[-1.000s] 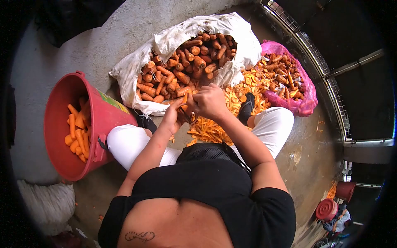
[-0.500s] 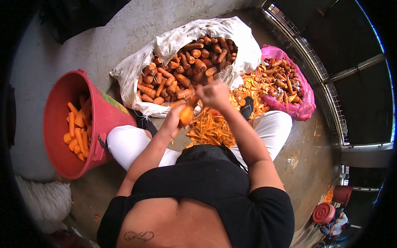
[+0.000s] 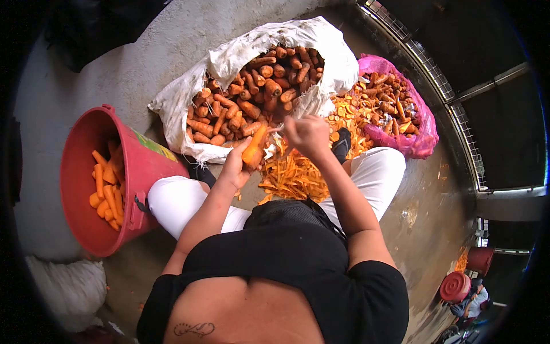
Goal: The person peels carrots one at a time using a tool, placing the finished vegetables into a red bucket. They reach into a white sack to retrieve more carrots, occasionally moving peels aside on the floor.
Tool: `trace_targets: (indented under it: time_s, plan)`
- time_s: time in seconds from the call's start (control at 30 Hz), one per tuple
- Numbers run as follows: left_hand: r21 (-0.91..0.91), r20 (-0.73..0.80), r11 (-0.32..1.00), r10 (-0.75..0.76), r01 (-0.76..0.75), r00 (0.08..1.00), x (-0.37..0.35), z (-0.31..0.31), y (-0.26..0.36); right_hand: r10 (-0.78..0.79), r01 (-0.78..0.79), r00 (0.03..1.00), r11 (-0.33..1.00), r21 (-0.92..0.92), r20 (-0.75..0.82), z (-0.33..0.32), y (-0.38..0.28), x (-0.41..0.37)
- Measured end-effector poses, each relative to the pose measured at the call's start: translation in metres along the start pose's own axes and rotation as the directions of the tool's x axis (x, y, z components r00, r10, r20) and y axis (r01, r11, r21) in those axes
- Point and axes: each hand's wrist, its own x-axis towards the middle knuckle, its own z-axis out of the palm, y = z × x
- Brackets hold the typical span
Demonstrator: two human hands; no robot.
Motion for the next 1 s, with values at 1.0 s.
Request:
trace_targets:
  time_s: [1.0]
  plan:
    - [0.147, 0.117, 0.988, -0.052, 0.035, 0.992, -0.020, 0.007, -0.001, 0.306, -0.183, 0.950, 0.710, -0.680, 0.064, 0.004, 0.081, 0.036]
